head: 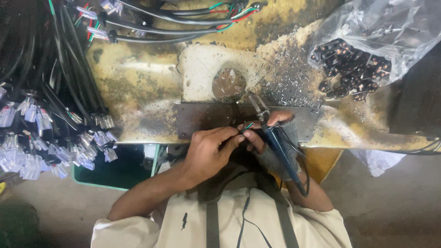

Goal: The person repeatedly solders small black plastic connectors to the ends of multi-colored wires using a soldering iron. They pick up a wire, apply the soldering iron to the connector, and place the finished unit aside, repeating the process throughout the clip.

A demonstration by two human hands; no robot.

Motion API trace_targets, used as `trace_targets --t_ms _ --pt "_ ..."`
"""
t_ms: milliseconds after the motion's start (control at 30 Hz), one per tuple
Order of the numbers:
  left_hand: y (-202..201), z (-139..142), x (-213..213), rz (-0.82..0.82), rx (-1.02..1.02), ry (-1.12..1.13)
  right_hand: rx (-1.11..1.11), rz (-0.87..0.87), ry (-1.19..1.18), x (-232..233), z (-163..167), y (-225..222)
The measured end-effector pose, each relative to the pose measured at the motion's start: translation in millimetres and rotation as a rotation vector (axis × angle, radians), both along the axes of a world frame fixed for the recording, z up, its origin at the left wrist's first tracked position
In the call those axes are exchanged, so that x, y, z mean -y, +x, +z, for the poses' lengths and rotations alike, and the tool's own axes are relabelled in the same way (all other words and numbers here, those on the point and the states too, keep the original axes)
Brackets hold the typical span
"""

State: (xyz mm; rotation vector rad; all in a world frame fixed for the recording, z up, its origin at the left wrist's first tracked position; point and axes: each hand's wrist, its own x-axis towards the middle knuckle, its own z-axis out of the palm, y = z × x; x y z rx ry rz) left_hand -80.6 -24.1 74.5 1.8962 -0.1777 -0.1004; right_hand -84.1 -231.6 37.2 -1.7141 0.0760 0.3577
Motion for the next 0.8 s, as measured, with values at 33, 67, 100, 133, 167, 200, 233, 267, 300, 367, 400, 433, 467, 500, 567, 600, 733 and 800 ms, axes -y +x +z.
trace_targets --t_ms 33,67,100,133,167,200,233,267,300,367,400,433,467,500,567,600,733,800 --pt "-0.5 -3.7 2.7 0.037 0.035 -0.001 0.089 0.015 -0.041 2.4 1.9 1.7" --pt "-0.4 -7.6 2.6 0.01 -0.06 -0.018 0.174 0.023 -0.082 4.4 3.0 3.9" --pt "-1.6 -9.8 1.0 -0.024 -0.162 -0.035 0.136 0.032 -0.073 5.9 5.1 4.4" --pt "-2.3 -11.7 -1.1 -0.059 -0.268 -0.051 0.093 0.041 -0.063 7.1 6.4 6.0" --pt "-3.8 -12.2 -2.5 -0.051 -0.185 -0.041 0.044 0.054 -0.052 6.8 7.8 6.1" --pt "-4.8 -12.2 -4.8 -0.039 -0.101 -0.029 0.062 0.046 0.011 5.9 9.0 6.3" --pt "-5.2 -11.7 -6.8 -0.026 -0.007 -0.015 0.088 0.041 0.075 4.0 9.4 7.1" --pt "-6.1 -10.4 -8.1 -0.008 0.009 0.0 0.117 0.036 0.139 1.5 10.0 7.1" --pt "-6.0 -9.3 -9.0 0.007 0.027 0.013 0.058 0.001 0.128 -0.4 10.9 7.5" --pt "-4.9 -7.6 -9.5 -0.002 0.044 0.053 -0.054 -0.074 0.106 -4.0 12.8 8.6" --pt "-4.2 -6.9 -9.2 -0.026 0.031 0.081 0.04 -0.034 0.059 -5.0 14.0 9.5" --pt "-3.9 -6.4 -8.6 -0.053 0.016 0.108 0.132 0.003 0.012 -6.0 15.2 10.0" --pt "-3.0 -6.5 -8.3 -0.036 0.07 0.127 0.222 0.041 -0.036 -6.1 16.3 11.5" --pt "-3.0 -6.7 -7.0 -0.017 0.122 0.146 0.155 0.012 0.052 -6.6 17.6 12.0" --pt "-2.2 -8.6 -7.3 0.001 0.214 0.147 0.026 -0.044 0.228 -6.4 19.6 14.2" --pt "-2.3 -9.9 -7.9 -0.003 0.251 0.128 0.03 -0.041 0.221 -6.4 20.6 14.7" --pt "-3.2 -17.1 -12.7 -0.104 0.536 0.17 -0.028 -0.038 0.278 -3.9 23.8 17.0" --pt "-7.1 -19.6 -7.8 -0.031 0.557 0.225 -0.044 -0.009 0.306 -2.4 25.6 15.5"
